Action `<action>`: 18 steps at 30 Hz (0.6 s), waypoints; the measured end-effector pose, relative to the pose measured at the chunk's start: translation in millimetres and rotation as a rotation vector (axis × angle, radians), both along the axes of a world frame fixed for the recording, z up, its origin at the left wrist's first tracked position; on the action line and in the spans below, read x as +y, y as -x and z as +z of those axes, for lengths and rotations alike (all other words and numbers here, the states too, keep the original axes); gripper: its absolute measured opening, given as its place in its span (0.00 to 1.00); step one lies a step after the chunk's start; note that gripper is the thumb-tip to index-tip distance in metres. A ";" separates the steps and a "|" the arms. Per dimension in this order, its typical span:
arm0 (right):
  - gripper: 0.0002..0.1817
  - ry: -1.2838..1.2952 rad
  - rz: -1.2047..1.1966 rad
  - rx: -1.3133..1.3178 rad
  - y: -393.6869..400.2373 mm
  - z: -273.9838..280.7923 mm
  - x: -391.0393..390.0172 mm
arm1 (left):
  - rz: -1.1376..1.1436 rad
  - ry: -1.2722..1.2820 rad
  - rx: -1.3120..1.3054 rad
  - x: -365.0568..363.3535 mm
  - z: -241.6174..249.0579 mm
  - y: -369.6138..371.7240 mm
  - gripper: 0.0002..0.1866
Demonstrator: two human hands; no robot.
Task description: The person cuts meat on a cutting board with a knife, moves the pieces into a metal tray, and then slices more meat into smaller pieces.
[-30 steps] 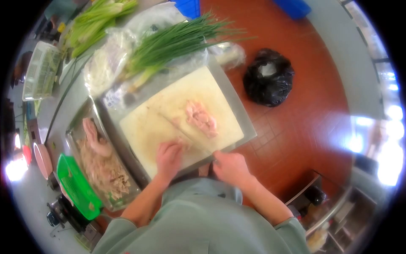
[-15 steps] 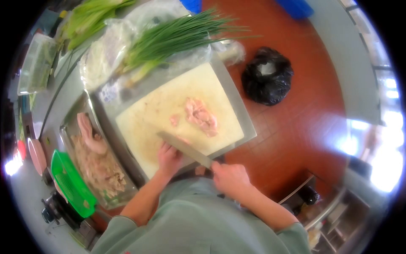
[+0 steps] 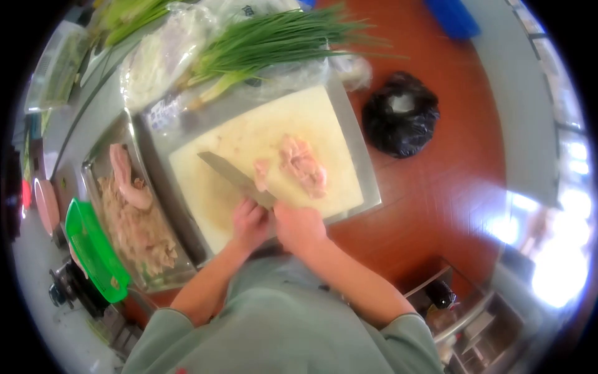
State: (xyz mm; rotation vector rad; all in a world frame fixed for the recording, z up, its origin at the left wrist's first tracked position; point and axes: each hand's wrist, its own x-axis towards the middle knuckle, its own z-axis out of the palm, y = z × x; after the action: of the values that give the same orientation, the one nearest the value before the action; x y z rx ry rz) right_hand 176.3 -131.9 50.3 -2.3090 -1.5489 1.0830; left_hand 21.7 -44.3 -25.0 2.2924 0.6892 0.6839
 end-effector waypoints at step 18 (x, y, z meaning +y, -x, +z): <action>0.10 0.068 -0.039 -0.033 -6.0 33.0 -61.0 | 0.049 -0.014 -0.084 2.1 1.1 -9.5 0.13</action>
State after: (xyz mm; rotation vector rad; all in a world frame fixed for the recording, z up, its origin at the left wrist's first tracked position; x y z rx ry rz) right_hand 182.3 -192.9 83.3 -2.4032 -1.4944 1.1105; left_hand 31.2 -42.2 -23.9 2.2523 0.7056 0.8056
